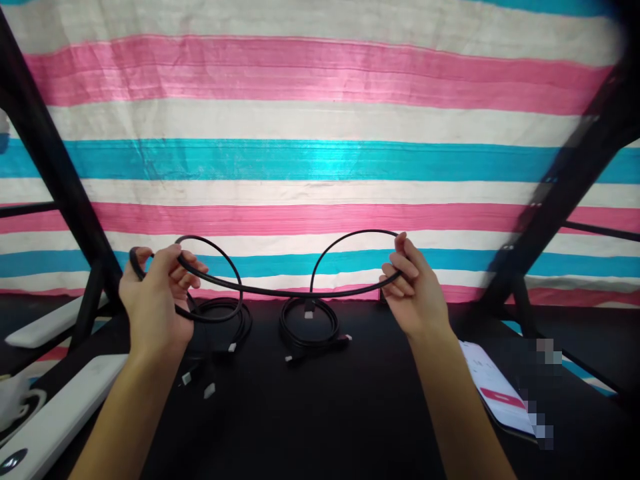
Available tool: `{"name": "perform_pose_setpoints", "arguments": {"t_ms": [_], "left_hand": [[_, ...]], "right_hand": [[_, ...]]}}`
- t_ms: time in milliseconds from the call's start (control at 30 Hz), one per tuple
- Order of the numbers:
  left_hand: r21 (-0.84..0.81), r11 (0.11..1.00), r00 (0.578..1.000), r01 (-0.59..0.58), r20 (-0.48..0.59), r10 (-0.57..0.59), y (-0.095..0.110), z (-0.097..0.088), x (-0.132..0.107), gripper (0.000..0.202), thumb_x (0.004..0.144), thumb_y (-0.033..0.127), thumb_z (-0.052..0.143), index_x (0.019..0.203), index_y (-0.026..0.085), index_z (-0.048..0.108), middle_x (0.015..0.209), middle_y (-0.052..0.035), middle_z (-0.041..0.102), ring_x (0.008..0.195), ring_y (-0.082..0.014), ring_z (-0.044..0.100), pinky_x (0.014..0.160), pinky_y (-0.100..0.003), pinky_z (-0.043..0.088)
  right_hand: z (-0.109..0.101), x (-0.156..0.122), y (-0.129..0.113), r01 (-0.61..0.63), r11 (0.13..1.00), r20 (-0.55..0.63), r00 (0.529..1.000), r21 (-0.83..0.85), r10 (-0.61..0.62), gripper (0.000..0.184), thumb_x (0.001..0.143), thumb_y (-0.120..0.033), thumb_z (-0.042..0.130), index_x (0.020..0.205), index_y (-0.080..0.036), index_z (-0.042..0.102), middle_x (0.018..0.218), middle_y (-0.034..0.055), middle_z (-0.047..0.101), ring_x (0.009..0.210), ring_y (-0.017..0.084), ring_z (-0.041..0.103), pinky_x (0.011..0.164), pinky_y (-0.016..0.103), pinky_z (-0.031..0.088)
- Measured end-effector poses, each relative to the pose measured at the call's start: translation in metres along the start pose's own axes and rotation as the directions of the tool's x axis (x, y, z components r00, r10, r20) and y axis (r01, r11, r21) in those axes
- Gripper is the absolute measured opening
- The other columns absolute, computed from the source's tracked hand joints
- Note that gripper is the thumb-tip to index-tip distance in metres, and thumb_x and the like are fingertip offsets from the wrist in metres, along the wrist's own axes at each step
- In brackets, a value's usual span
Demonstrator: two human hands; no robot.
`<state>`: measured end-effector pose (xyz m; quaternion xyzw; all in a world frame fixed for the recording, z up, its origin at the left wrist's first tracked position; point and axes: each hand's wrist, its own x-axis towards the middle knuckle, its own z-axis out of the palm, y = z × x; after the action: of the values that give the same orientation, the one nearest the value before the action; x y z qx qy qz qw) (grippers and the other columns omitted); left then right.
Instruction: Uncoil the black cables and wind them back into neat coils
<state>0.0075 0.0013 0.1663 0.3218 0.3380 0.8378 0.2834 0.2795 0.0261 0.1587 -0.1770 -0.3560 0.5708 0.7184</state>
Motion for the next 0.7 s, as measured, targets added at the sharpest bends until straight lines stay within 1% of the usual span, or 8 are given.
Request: {"name": "perform_pose_setpoints", "arguments": {"t_ms": [67,133,200,267,400,500,567,700], "left_hand": [[-0.002,0.999,0.998,-0.049,-0.029,0.049,0.001,-0.001,0.000,0.030,0.062,0.011,0.061,0.074,0.022,0.036,0.051,0.0098,0.059,0.049,-0.0076,0.057,0.047,-0.017,0.039],[-0.013,0.992,0.990,-0.123,-0.065,0.122,0.000,-0.003,0.003,0.031,0.059,0.010,0.060,0.075,0.022,0.036,0.049,0.0101,0.059,0.048,-0.0089,0.058,0.046,-0.018,0.039],[-0.026,0.977,0.970,-0.213,-0.126,0.208,-0.002,-0.005,0.008,0.032,0.055,0.010,0.057,0.075,0.022,0.036,0.046,0.0101,0.058,0.043,-0.0109,0.056,0.042,-0.019,0.038],[-0.025,0.960,0.947,-0.279,-0.176,0.270,-0.005,-0.007,0.014,0.032,0.052,0.010,0.055,0.075,0.022,0.036,0.044,0.0104,0.057,0.041,-0.0122,0.054,0.040,-0.020,0.038],[-0.018,0.942,0.917,-0.335,-0.238,0.321,-0.006,-0.010,0.023,0.033,0.051,0.008,0.049,0.075,0.023,0.034,0.043,0.0132,0.053,0.039,-0.0098,0.049,0.039,-0.020,0.038],[-0.019,0.923,0.895,-0.384,-0.253,0.367,-0.006,-0.013,0.028,0.032,0.053,0.005,0.045,0.076,0.023,0.032,0.042,0.0148,0.050,0.039,-0.0085,0.045,0.039,-0.019,0.038],[-0.017,0.910,0.882,-0.413,-0.257,0.396,-0.006,-0.016,0.031,0.032,0.054,0.004,0.044,0.077,0.024,0.030,0.042,0.0155,0.047,0.040,-0.0081,0.043,0.040,-0.019,0.039],[0.010,0.889,0.862,-0.458,-0.241,0.447,-0.009,-0.022,0.035,0.034,0.055,0.006,0.044,0.079,0.025,0.029,0.044,0.0162,0.042,0.040,-0.0082,0.043,0.040,-0.020,0.040]], "right_hand": [[-0.002,0.001,-0.008,-0.006,1.000,-0.016,1.000,0.003,0.006,0.013,0.082,-0.018,0.068,0.089,-0.020,0.058,0.047,-0.0128,0.025,0.031,0.004,0.016,0.027,0.013,0.017],[-0.007,0.001,-0.018,-0.010,1.000,-0.008,1.000,-0.006,0.010,0.013,0.081,-0.014,0.065,0.090,-0.019,0.058,0.047,-0.0130,0.025,0.031,0.004,0.016,0.027,0.013,0.019],[-0.014,0.001,-0.029,-0.010,0.999,0.018,1.000,-0.037,0.011,0.013,0.080,-0.012,0.064,0.089,-0.019,0.058,0.047,-0.0129,0.025,0.031,0.004,0.016,0.027,0.011,0.020],[-0.022,0.001,-0.040,-0.007,0.998,0.026,1.000,-0.065,0.009,0.013,0.080,-0.010,0.061,0.089,-0.018,0.058,0.047,-0.0127,0.024,0.031,0.004,0.014,0.027,0.011,0.020],[-0.033,-0.002,-0.056,-0.023,0.992,-0.019,1.000,-0.127,0.021,0.022,0.080,-0.003,0.054,0.099,-0.013,0.060,0.049,-0.0123,0.021,0.032,0.004,0.013,0.027,0.010,0.019],[-0.036,-0.006,-0.062,-0.024,0.980,-0.064,0.998,-0.200,0.011,0.029,0.080,-0.001,0.054,0.107,-0.010,0.060,0.053,-0.0112,0.024,0.033,0.002,0.016,0.029,0.010,0.020],[-0.037,-0.007,-0.063,-0.004,0.968,-0.089,0.996,-0.249,-0.018,0.030,0.079,-0.002,0.057,0.108,-0.010,0.060,0.055,-0.0106,0.025,0.034,0.001,0.017,0.030,0.011,0.018],[-0.040,-0.004,-0.063,0.060,0.954,-0.122,0.987,-0.295,-0.100,0.018,0.079,-0.005,0.062,0.096,-0.013,0.062,0.055,-0.0101,0.025,0.036,0.001,0.021,0.032,0.013,0.018]]}}
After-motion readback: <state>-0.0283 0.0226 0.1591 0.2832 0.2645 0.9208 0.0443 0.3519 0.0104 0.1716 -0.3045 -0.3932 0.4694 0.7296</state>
